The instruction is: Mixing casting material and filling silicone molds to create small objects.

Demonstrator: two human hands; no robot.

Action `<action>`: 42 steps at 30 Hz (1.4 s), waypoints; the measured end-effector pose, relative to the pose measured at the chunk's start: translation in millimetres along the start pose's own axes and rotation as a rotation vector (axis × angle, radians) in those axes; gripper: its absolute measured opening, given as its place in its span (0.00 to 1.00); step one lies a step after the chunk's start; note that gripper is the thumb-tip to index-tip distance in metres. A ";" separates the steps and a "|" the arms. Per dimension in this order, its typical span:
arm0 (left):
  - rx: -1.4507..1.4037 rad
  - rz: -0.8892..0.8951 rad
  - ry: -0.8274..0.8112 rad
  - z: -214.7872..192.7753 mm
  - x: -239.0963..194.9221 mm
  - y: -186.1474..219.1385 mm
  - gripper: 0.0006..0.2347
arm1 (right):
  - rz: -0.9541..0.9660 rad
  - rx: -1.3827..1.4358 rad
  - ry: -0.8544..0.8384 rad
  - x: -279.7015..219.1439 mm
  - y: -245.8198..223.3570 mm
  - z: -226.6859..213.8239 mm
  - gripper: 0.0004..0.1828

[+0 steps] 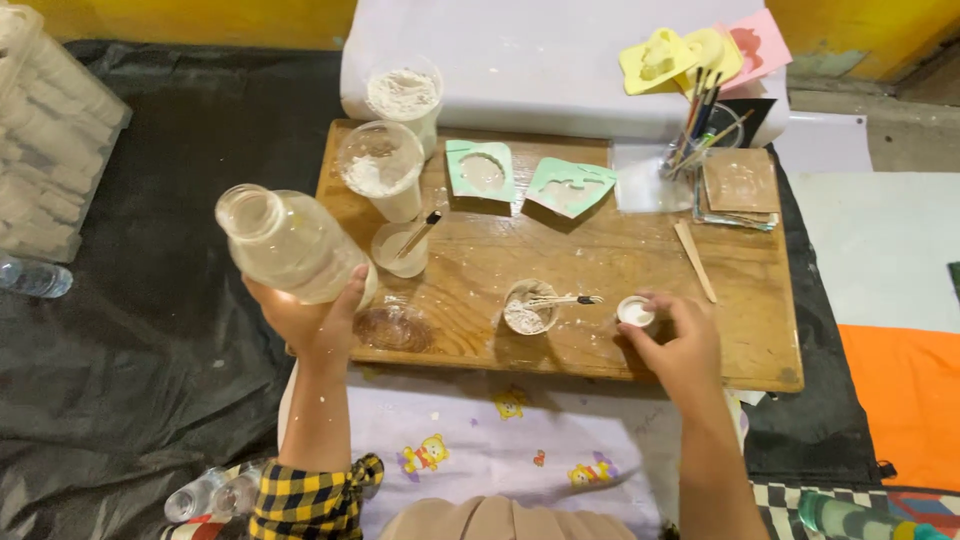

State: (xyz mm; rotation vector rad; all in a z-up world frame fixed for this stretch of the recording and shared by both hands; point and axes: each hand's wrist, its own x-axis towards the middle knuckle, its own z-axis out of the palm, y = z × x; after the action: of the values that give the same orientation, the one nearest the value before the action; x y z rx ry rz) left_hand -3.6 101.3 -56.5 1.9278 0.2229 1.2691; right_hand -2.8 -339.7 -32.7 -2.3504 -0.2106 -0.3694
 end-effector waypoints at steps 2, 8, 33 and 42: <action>-0.003 -0.010 -0.018 -5.5 5.8 12.7 0.54 | -0.005 -0.031 0.006 -3.8 0.9 3.7 0.24; -0.034 -0.012 -0.040 -10.5 8.1 9.9 0.52 | -0.189 -0.048 0.164 0.7 -29.3 4.1 0.25; -0.090 -0.118 -0.042 -34.5 -12.0 26.1 0.50 | -0.613 0.347 -0.202 10.4 -246.1 165.4 0.42; 0.076 -0.171 -0.482 -79.3 -48.5 127.3 0.40 | -0.411 0.531 -0.390 -80.7 -186.6 117.4 0.54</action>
State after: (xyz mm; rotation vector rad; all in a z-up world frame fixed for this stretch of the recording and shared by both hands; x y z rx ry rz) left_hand -127.1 32.1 12.7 2.1632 0.1834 0.6667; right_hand -102.9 -127.8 -18.5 -1.8191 -0.8730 -0.0279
